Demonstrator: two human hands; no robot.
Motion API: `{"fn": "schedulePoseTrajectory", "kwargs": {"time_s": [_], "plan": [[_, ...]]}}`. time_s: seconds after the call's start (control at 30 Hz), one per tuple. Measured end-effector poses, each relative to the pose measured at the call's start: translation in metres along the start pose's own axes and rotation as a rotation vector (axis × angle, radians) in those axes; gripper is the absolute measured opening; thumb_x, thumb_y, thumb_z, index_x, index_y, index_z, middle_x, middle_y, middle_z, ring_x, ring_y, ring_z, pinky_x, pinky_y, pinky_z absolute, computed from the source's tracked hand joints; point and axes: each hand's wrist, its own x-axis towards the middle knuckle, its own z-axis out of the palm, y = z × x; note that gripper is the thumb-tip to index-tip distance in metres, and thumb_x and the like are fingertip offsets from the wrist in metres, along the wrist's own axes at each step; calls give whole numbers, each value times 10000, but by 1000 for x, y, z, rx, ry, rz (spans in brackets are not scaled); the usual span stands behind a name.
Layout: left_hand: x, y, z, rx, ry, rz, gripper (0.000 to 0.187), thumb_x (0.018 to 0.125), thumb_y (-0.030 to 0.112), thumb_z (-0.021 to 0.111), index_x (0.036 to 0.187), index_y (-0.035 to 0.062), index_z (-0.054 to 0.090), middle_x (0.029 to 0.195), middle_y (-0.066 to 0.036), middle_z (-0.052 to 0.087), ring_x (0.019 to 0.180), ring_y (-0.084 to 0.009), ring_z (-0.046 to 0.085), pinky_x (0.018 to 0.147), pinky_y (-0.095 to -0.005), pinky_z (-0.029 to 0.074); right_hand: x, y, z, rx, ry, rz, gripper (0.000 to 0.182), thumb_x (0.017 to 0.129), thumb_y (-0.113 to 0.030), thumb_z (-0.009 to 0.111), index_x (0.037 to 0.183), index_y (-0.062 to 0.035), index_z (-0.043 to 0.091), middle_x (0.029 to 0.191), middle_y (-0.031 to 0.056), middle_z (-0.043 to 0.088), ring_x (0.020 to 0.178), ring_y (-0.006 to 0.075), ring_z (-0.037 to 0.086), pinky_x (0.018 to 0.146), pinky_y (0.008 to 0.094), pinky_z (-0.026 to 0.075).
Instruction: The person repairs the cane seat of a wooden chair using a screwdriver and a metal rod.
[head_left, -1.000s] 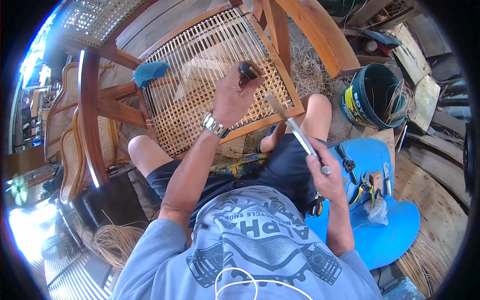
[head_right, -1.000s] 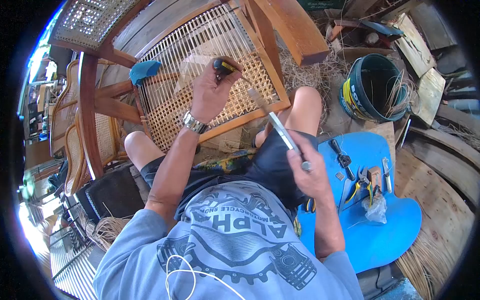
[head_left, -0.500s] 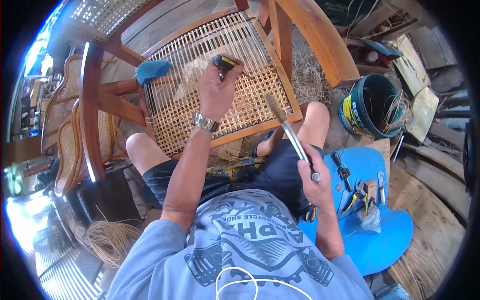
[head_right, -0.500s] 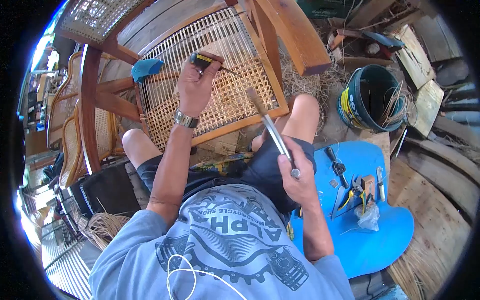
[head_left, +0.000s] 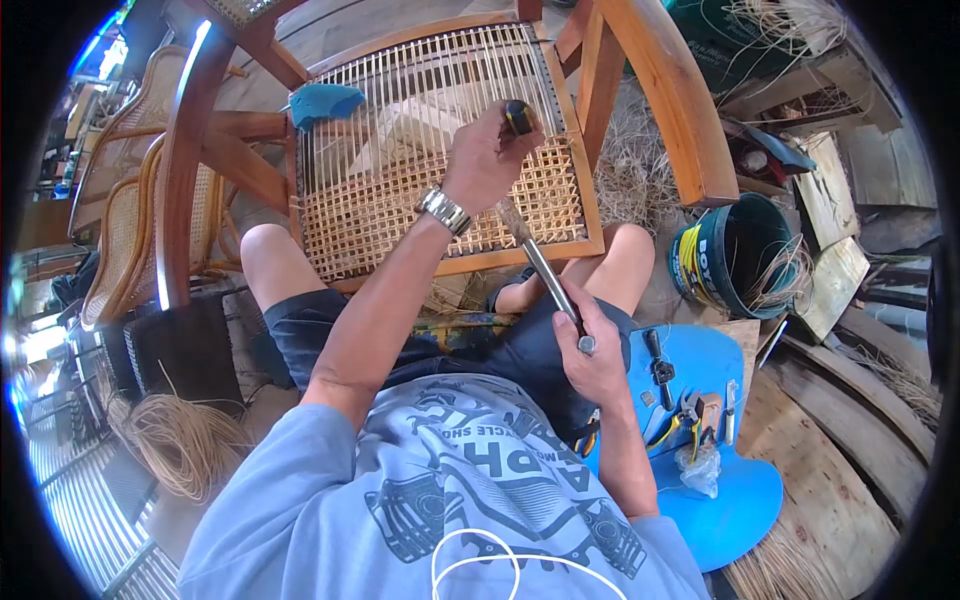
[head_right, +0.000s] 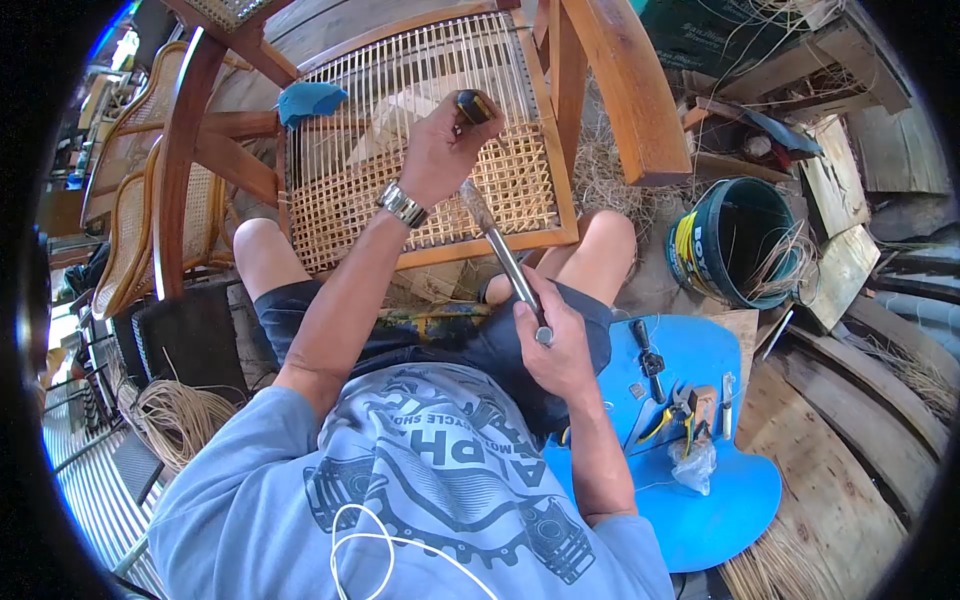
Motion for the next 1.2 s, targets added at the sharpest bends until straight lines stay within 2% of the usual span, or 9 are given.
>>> {"fn": "schedulePoseTrajectory", "kwargs": {"time_s": [0.1, 0.17, 0.33, 0.5, 0.6, 0.77, 1.0, 1.13, 1.2], "plan": [[-1, 1, 0, 31, -22, -9, 197, 962, 72, 719, 1145, 43, 651, 1006, -55, 767, 909, -117, 716, 798, -277, 574, 11, 3, -5, -4, -66, 80, 408, 1033, -107, 599, 1415, 30, 554, 1038, 63, 646, 848, 109, 538, 775, 249, 469], [-2, 9, -1, 79, -35, -14, 194, 965, 86, 721, 1142, 45, 655, 1004, -57, 768, 907, -115, 715, 792, -278, 570, 16, 0, 4, -46, 199, -13, 414, 1032, -100, 577, 1414, 51, 533, 1134, 163, 667, 987, 198, 642, 902, 306, 502], [0, 13, -3, 28, 69, 71, 199, 937, 102, 743, 1094, 29, 644, 906, -89, 776, 812, -173, 748, 713, -308, 565, -11, 5, -9, -10, 289, 8, 423, 1049, -120, 560, 1430, 61, 522, 1294, 157, 646, 1156, 208, 623, 1019, 328, 476], [7, -6, 11, 49, -49, 116, 237, 943, 138, 742, 1126, 22, 647, 886, -95, 771, 797, -189, 750, 710, -332, 572, 9, -7, -5, 20, 385, -94, 425, 1049, -118, 563, 1435, 56, 520, 1213, 122, 651, 1062, 168, 614, 951, 292, 488], [6, 7, 6, 168, -111, 115, 233, 949, 149, 735, 1127, 26, 650, 899, -103, 774, 804, -189, 752, 706, -333, 573, 20, -8, -11, 72, 193, -7, 402, 1047, -95, 567, 1423, 43, 533, 1090, 42, 619, 895, 101, 553, 805, 252, 477], [1, 13, -22, 110, 59, 22, 196, 961, 164, 743, 1123, 70, 685, 972, -47, 784, 882, -111, 727, 752, -286, 558, 2, 22, -6, 314, 325, 81, 395, 1046, -87, 566, 1424, 25, 543, 985, -4, 610, 820, 65, 527, 749, 242, 469], [0, -4, 0, 48, 9, 77, 200, 955, 90, 728, 1135, 51, 649, 966, -53, 779, 883, -123, 732, 747, -290, 571, 18, 9, -5, 179, -31, 53, 394, 1042, -108, 586, 1416, 13, 564, 1003, 18, 602, 913, 92, 533, 836, 242, 456], [0, 13, -6, 93, 72, 72, 201, 942, 91, 741, 1119, 51, 654, 913, -52, 770, 841, -125, 728, 720, -290, 563, 21, -3, 7, 83, 163, -32, 395, 1033, -88, 591, 1413, 17, 563, 959, 26, 604, 854, 91, 525, 773, 242, 453], [4, 12, -9, 128, 116, 45, 203, 929, 85, 750, 1100, 41, 650, 859, -72, 763, 792, -144, 728, 699, -309, 558, 16, -13, 4, 75, -43, 57, 395, 1014, -89, 594, 1383, 49, 567, 994, 126, 683, 901, 169, 646, 832, 296, 513]]}}
